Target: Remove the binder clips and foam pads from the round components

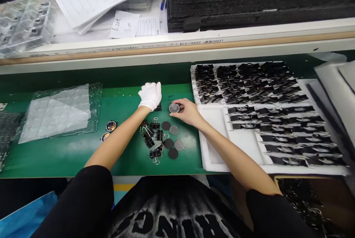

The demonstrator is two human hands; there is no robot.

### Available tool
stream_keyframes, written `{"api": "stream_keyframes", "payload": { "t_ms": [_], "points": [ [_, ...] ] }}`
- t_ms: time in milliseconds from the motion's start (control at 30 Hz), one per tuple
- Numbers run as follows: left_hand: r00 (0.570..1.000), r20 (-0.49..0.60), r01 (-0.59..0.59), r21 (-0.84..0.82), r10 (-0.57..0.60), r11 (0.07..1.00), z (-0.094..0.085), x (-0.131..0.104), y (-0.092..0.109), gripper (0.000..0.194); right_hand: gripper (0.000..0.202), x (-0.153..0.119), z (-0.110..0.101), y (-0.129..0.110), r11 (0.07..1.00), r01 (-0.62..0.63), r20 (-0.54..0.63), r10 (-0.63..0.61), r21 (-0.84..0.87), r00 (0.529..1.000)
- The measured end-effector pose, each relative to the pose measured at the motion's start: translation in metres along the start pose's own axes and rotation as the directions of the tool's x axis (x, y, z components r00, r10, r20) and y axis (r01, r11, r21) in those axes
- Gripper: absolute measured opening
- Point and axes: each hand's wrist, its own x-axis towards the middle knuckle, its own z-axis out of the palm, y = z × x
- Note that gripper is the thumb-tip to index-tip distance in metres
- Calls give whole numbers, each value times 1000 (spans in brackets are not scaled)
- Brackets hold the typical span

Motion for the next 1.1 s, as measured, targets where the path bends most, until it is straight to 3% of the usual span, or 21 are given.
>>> {"api": "stream_keyframes", "payload": {
  "t_ms": [100,200,700,1100],
  "points": [
    [1000,18,19,-19,-18,1000,4,1,-1,53,47,17,1,-3,954,113,103,-87,-276,991],
    [1000,24,21,-19,-21,1000,5,0,-4,53,45,29,2,-4,911,154,141,-107,-383,984],
    [999,28,39,34,-40,999,-4,-13,-3,52,46,43,8,0,892,250,301,-137,-376,944],
    [998,8,57,48,-57,997,3,-11,-5,49,47,45,17,-7,898,243,308,-129,-368,943]
  ]
}}
